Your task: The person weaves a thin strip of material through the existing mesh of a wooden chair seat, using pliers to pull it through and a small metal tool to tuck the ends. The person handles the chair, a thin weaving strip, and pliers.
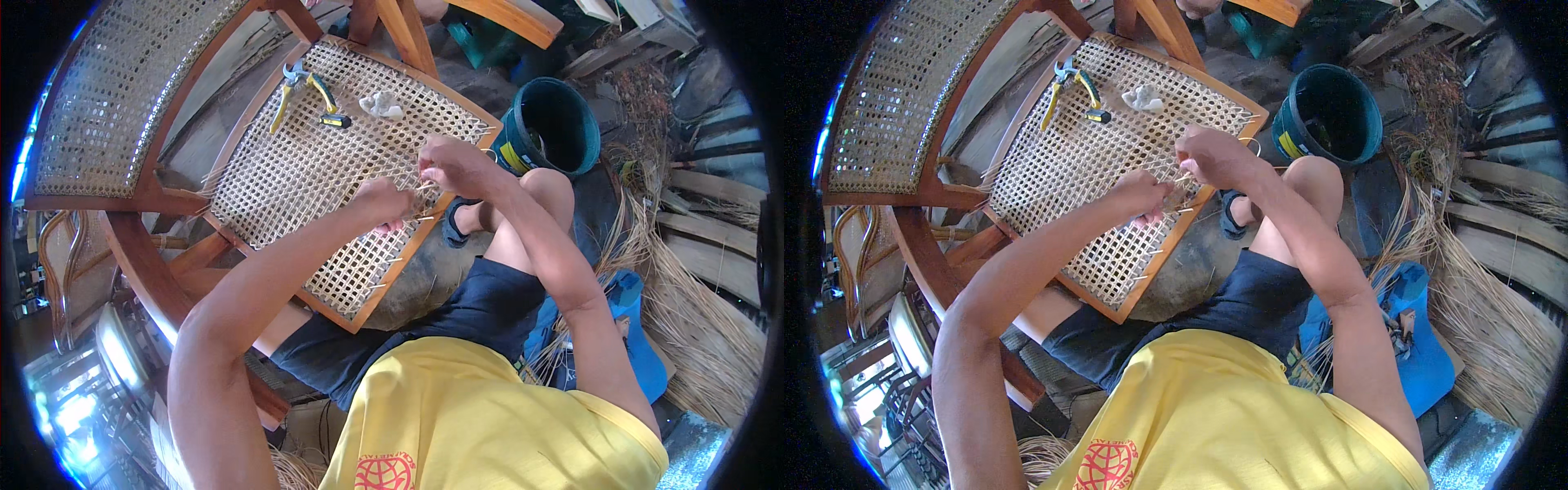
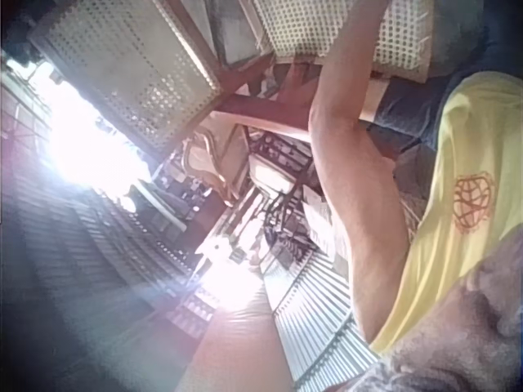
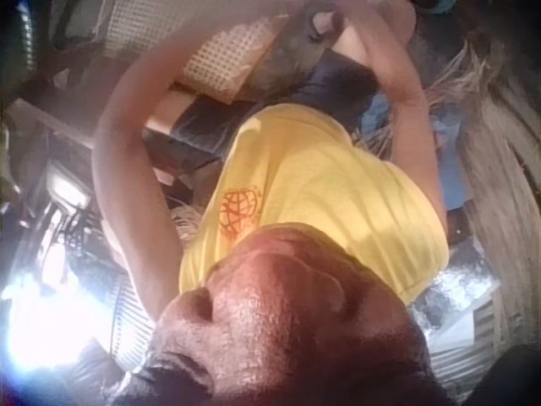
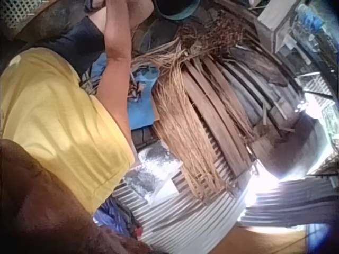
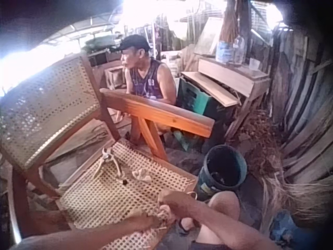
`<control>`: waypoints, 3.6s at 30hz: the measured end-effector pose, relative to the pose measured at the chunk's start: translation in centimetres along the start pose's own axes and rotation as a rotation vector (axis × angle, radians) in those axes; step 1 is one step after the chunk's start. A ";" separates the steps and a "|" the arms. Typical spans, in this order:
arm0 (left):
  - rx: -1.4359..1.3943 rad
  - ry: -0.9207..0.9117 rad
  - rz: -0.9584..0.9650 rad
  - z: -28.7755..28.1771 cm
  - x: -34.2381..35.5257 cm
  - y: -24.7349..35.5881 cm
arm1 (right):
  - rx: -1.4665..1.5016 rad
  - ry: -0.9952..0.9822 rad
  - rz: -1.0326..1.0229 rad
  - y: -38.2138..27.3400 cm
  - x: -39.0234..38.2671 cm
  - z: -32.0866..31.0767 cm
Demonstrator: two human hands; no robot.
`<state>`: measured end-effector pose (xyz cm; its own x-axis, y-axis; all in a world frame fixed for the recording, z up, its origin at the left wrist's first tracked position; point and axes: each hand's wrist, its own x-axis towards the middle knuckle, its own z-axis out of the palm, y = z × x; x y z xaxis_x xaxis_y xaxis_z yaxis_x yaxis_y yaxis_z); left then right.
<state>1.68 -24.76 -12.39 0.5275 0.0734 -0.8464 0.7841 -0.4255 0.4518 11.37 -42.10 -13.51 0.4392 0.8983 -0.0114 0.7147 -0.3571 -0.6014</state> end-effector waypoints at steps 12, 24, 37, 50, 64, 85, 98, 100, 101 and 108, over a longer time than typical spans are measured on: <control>0.619 0.380 0.553 -7.6 -8.6 0.3 | 0.737 -0.097 0.140 -1.2 1.6 0.4; 0.240 -0.240 0.149 -3.9 -1.9 0.0 | 0.109 -0.008 0.198 0.5 2.4 1.4; -0.077 -0.094 0.002 -1.3 -0.6 -0.8 | 0.023 -0.106 0.042 0.4 3.1 2.1; 0.999 0.302 0.275 -9.2 -7.8 -2.8 | -0.432 0.079 0.087 -5.1 0.1 3.1; 0.833 0.100 0.448 -8.5 -3.1 -3.1 | 0.331 -0.027 0.261 -2.4 2.6 1.1; 0.228 0.010 0.032 -2.4 -1.7 -1.3 | 0.141 0.059 0.175 -0.9 3.0 3.2; -0.082 -0.019 0.013 -2.9 0.4 -3.0 | -0.208 0.093 0.182 -6.0 1.4 4.7; 0.006 -0.024 -0.019 -2.6 0.6 -2.6 | -0.263 0.120 0.166 -5.9 1.3 4.8; 0.082 -0.005 -0.024 -2.5 0.4 -2.0 | -0.278 0.094 0.159 -5.4 1.1 4.9; 1.058 0.086 0.258 -7.9 0.7 -7.4 | -0.173 0.120 0.170 -5.2 1.4 5.1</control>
<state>-1.18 -14.42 -14.06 0.6893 -0.0840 -0.7196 -0.0095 -0.9942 0.1070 5.49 -37.66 -14.46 0.6150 0.7885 0.0004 0.7028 -0.5479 -0.4536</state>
